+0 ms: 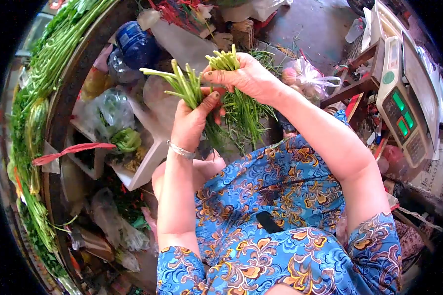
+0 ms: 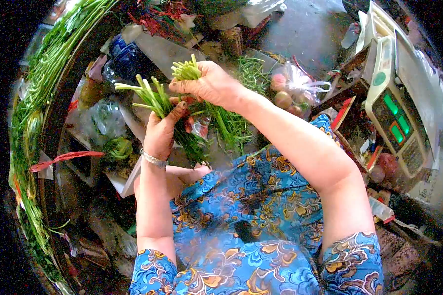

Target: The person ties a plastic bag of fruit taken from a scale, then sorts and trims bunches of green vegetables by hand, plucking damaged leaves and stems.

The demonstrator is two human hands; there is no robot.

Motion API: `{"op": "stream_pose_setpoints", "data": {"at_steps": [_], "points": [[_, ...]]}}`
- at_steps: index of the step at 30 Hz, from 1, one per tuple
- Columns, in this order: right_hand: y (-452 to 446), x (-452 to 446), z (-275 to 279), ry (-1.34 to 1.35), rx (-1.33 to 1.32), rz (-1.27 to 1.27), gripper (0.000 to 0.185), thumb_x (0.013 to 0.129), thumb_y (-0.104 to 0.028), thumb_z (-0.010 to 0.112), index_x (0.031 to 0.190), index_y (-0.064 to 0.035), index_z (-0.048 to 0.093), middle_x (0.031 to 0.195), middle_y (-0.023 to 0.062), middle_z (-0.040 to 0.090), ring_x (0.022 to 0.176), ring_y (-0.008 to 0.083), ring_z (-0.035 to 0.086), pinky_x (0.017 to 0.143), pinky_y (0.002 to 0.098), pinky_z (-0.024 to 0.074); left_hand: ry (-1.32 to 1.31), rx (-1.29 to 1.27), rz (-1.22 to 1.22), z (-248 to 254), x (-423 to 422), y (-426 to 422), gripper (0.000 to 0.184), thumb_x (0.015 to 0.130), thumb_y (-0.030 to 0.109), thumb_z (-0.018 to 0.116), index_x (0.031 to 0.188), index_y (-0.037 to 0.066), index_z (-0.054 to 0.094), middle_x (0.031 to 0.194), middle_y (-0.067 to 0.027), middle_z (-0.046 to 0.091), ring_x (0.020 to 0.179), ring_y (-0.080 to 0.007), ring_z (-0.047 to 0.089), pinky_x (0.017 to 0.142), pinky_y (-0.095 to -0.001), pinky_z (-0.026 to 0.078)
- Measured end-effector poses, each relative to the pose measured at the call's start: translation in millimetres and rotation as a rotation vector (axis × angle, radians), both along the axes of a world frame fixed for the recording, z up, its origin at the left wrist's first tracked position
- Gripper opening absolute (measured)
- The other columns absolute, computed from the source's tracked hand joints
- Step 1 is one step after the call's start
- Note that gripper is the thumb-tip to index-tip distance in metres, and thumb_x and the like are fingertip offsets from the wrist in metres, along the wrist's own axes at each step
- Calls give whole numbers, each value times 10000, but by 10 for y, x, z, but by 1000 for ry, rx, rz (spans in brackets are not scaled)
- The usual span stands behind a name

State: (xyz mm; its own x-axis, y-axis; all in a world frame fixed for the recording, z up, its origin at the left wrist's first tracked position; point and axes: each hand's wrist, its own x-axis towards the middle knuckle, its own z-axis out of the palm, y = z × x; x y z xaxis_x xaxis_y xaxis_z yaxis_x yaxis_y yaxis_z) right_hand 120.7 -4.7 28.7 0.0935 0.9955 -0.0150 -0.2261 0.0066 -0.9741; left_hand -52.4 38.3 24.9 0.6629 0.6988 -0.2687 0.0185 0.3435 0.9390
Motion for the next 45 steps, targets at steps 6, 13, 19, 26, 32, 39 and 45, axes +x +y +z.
{"op": "stream_pose_setpoints", "data": {"at_steps": [6,13,19,26,32,39,45], "points": [[54,353,45,21,115,-424,104,847,-191,677,840,-88,689,681,-39,605,568,58,474,527,225,376,40,-11,-49,-25,-90,42,195,913,215,627,946,23,642,800,-35,632,634,-121,581,548,-269,480],[-92,728,212,242,112,-320,120,904,-192,611,875,-78,633,795,19,640,672,128,577,611,264,468,69,-7,51,-94,-136,29,243,923,206,608,1090,37,656,961,-65,672,838,-159,632,728,-286,514],[-54,37,119,-66,28,15,221,832,-168,713,1023,-63,671,846,-21,656,731,59,569,648,218,466,44,-24,-76,21,6,-42,203,926,155,595,1060,6,631,858,-74,653,639,-129,591,540,-252,479],[-39,39,-21,175,-4,29,174,836,-143,719,975,-49,671,878,-4,675,749,73,595,677,250,500,-76,-176,-46,81,10,-52,228,927,178,603,1075,5,615,770,-75,630,613,-128,577,522,-234,454],[-21,192,-44,-105,-88,-263,171,826,-177,719,912,-36,672,800,-29,632,727,69,537,666,255,451,28,-75,-40,17,-66,28,209,926,178,603,1055,14,614,785,-52,623,602,-118,572,477,-223,422],[57,462,-30,32,-28,-490,161,820,-192,729,754,-118,602,596,-67,501,478,56,419,440,231,317,-18,-84,-34,35,-110,66,231,926,209,599,1052,16,625,745,-34,614,583,-97,571,408,-192,379],[-91,568,164,-9,-25,-376,218,807,-197,748,956,-80,640,679,-61,544,514,41,422,462,200,316,-53,-140,-9,55,-196,86,236,945,227,560,1073,33,599,791,-85,656,582,-139,617,421,-210,408]]}}
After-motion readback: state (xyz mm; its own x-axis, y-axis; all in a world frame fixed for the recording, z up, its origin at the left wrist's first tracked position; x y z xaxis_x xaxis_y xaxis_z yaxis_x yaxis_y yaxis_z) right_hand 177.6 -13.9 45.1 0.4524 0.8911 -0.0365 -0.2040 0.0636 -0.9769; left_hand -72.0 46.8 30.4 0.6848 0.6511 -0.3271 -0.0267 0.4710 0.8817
